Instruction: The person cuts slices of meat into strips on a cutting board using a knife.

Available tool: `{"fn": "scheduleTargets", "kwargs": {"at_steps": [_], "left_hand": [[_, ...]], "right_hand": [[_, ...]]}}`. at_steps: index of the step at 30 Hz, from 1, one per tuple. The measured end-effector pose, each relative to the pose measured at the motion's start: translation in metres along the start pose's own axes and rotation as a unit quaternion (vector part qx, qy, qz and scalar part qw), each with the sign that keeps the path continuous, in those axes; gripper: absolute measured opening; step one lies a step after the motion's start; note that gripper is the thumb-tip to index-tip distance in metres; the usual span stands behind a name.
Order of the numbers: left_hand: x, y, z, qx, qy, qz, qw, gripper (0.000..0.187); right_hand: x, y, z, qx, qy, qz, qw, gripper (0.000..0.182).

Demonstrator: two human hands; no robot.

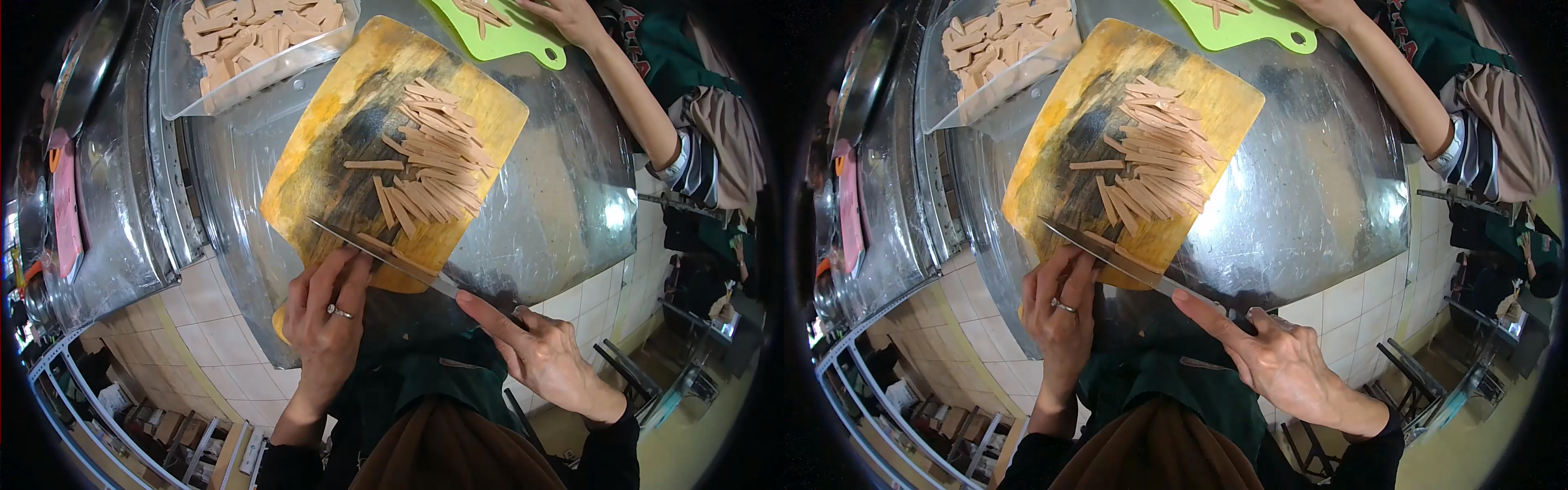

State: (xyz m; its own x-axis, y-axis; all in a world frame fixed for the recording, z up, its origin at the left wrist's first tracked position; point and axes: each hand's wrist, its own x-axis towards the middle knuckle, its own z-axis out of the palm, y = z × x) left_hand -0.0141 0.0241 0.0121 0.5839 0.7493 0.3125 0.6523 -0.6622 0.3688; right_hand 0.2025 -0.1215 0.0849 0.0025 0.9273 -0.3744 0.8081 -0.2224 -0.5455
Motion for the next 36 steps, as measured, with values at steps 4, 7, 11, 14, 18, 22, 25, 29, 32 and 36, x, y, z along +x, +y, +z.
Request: {"fn": "scheduleTargets", "kwargs": {"at_steps": [4, 7, 11, 14, 18, 22, 25, 29, 32, 36], "left_hand": [[0.000, 0.001, 0.000, -0.008, 0.001, -0.008, 1.000, 0.036], [0.000, 0.004, -0.004, -0.017, -0.023, -0.025, 0.999, 0.029], [0.001, 0.002, -0.003, -0.011, -0.012, -0.013, 1.000, 0.037], [0.003, 0.002, -0.003, -0.011, -0.003, -0.011, 1.000, 0.041], [0.002, 0.002, -0.002, -0.013, -0.002, -0.012, 1.000, 0.040], [0.004, 0.002, -0.003, -0.040, 0.003, -0.020, 0.999, 0.035], [0.008, 0.003, -0.006, -0.113, 0.007, -0.055, 0.992, 0.027], [0.028, -0.009, -0.015, -0.173, 0.015, -0.084, 0.981, 0.017], [0.061, -0.027, -0.022, -0.152, 0.000, -0.057, 0.987, 0.013], [0.106, -0.040, -0.024, -0.138, -0.093, 0.063, 0.984, 0.013]], "right_hand": [[0.005, 0.002, 0.004, 0.013, -0.006, 0.001, 1.000, 0.087], [0.014, 0.000, 0.007, 0.031, -0.006, -0.012, 0.999, 0.087], [0.038, -0.001, 0.007, 0.056, 0.016, -0.032, 0.998, 0.081], [0.043, 0.007, 0.011, 0.119, 0.029, -0.036, 0.992, 0.072], [0.041, 0.006, 0.001, 0.212, 0.051, -0.001, 0.976, 0.057], [0.030, 0.013, -0.003, 0.211, 0.076, 0.001, 0.974, 0.056], [0.023, 0.016, -0.007, 0.195, 0.138, -0.009, 0.971, 0.054], [0.010, 0.021, -0.007, 0.165, 0.177, -0.025, 0.970, 0.055], [-0.011, 0.020, -0.008, 0.127, 0.123, -0.001, 0.984, 0.054], [-0.031, 0.008, -0.011, 0.110, 0.066, 0.033, 0.991, 0.047]]}}
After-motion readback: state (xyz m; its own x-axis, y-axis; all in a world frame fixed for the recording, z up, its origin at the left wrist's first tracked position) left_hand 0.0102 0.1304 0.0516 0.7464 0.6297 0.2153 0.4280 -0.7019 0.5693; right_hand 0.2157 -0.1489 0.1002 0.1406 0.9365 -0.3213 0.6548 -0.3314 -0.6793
